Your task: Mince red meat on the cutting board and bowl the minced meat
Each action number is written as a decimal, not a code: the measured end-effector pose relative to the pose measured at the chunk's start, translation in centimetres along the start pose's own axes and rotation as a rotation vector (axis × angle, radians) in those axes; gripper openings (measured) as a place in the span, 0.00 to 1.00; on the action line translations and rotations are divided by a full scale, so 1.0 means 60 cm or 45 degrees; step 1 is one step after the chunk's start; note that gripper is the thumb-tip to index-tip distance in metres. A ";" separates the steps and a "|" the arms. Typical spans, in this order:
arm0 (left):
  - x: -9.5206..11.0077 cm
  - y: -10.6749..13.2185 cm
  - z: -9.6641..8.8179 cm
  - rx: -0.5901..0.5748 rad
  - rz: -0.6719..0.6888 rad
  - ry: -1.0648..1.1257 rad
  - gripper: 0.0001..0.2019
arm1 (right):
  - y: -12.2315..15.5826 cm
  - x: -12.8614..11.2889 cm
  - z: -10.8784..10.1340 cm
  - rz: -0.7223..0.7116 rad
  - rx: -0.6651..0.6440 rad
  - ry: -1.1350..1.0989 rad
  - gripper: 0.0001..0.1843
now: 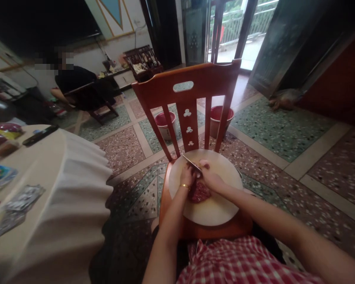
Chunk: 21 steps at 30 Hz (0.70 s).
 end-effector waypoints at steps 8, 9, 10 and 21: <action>-0.007 0.009 0.012 -0.032 -0.079 -0.088 0.12 | -0.004 0.012 0.014 -0.073 0.043 0.085 0.22; -0.006 0.009 0.013 -0.036 -0.079 -0.079 0.11 | 0.009 0.030 0.021 -0.070 0.031 0.100 0.22; -0.007 0.008 0.014 -0.035 -0.077 -0.062 0.11 | 0.020 0.045 0.027 -0.067 0.014 0.120 0.21; -0.017 0.000 0.025 -0.047 -0.077 0.050 0.10 | -0.056 -0.024 -0.009 -0.052 0.008 0.027 0.15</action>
Point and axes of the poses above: each hand's wrist, its own y-axis away from the middle knuckle, its own z-axis out of the palm, x = y × z, the point moved 5 cm from there along -y, towards the middle knuckle, and after that the axes turned 3 degrees about -y, right-handed, at the moved point
